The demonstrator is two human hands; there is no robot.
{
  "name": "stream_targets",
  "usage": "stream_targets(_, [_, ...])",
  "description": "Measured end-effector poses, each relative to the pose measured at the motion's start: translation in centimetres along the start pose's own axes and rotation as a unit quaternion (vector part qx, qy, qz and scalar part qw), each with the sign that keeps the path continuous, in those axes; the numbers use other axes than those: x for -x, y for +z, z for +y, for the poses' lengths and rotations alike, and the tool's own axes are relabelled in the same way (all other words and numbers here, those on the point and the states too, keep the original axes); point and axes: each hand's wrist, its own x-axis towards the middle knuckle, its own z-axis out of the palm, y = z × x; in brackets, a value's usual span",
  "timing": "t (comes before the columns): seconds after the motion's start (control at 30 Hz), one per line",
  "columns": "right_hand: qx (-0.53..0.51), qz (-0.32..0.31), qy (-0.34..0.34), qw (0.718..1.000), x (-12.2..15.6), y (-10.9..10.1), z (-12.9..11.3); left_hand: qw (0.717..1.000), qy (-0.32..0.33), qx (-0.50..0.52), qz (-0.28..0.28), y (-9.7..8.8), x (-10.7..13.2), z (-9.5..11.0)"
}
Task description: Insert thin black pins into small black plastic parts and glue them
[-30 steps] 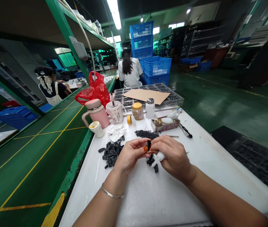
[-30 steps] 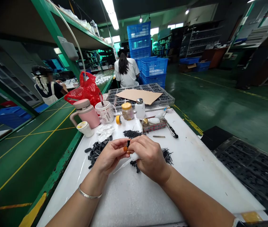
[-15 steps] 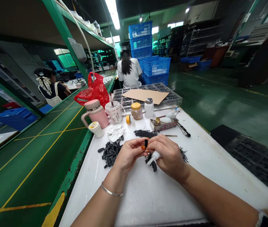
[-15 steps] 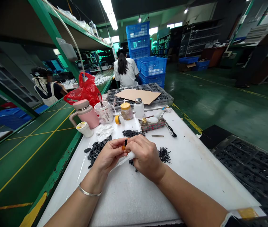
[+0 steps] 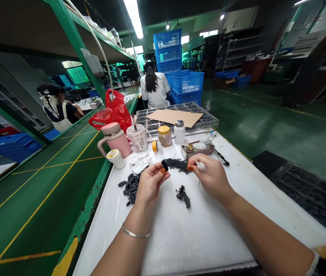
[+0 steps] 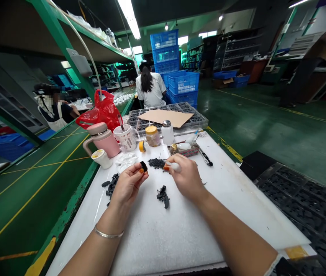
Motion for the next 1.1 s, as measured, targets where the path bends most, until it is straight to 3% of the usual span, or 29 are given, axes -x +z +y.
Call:
stream_targets(0.03, [0.034, -0.093, 0.059, 0.993, -0.4, -0.3, 0.8, 1.000, -0.001, 0.008, 0.000, -0.1, 0.0, 0.1])
stream_targets(0.1, [0.059, -0.199, 0.103, 0.973, -0.8, -0.7, 2.2, 1.000, -0.006, 0.017, -0.001, -0.1, 0.0, 0.3])
stream_targets(0.2, [0.068, -0.255, 0.110, 0.958, -0.9, -0.7, 3.5, 1.000, -0.016, 0.023, -0.002, 0.0, 0.2, 0.7])
stream_targets(0.37, [0.132, -0.190, 0.144, 0.962, -1.3, -1.7, 4.7, 0.999, -0.021, 0.035, 0.003, -0.2, 0.2, 1.1])
stream_targets(0.5, [0.222, -0.120, 0.205, 0.946, -1.9, -2.9, 6.8, 0.999, -0.025, 0.046, 0.008, -0.5, 0.0, 1.1])
stream_targets(0.67, [0.265, -0.103, 0.227, 0.931, -2.3, -3.2, 7.9, 0.998, -0.045, 0.049, -0.015, -0.4, 0.1, 1.1])
stream_targets(0.87, [0.211, -0.091, 0.146, 0.962, -1.9, -3.6, 3.3, 0.988, -0.084, 0.088, -0.095, -0.6, 0.2, 1.2])
stream_targets(0.97, [0.082, -0.065, 0.026, 0.994, -0.8, -2.9, 0.2, 0.982, -0.101, 0.109, -0.119, -0.6, 0.2, 1.1])
stream_targets(1.1, [-0.016, -0.045, -0.094, 0.994, 0.7, -1.4, -2.2, 0.979, -0.109, 0.111, -0.129, -0.5, 0.3, 0.8])
